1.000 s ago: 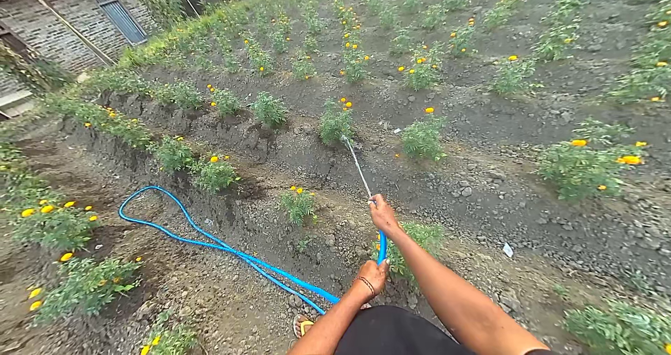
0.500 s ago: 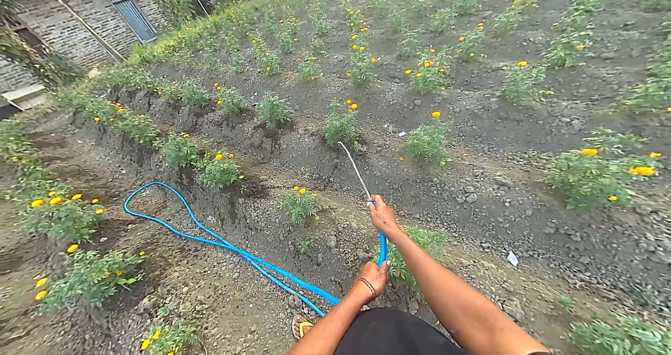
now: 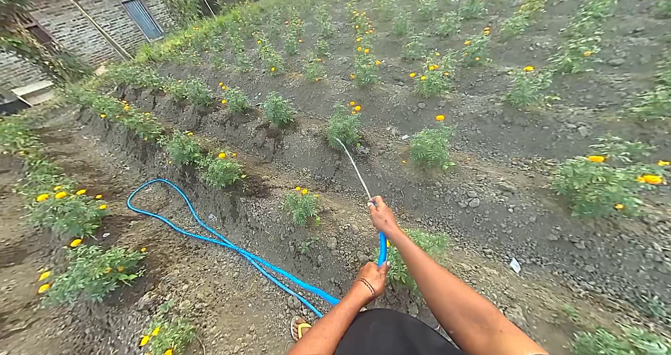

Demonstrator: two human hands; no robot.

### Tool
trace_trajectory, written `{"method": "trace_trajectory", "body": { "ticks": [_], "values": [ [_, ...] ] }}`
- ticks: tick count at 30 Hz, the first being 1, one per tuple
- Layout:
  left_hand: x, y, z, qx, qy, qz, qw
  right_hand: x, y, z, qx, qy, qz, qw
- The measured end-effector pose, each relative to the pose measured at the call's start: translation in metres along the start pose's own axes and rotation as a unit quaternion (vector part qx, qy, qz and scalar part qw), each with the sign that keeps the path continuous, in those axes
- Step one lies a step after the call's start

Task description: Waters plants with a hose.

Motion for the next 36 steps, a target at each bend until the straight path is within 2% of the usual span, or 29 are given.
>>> {"method": "trace_trajectory", "body": {
  "ticks": [13, 36],
  "values": [
    [0.006, -0.001, -0.003, -0.004, -0.009, -0.016, 1.000, 0.003, 0.016, 0.000, 0.044, 0.007, -0.013, 0.999],
    [0.000, 0.003, -0.002, 0.008, 0.003, 0.008, 1.000, -0.002, -0.003, -0.004, -0.005, -0.001, 0.019, 1.000]
  ]
}}
Point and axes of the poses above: each hand's wrist, its own z-axis away from the middle knuckle, its own y-axis out of the back of the hand, x = y × z, the point moved 10 cm from there along -z, towards the middle knuckle, and after that the axes turned 5 degrees about x, right-handed, at the moved point
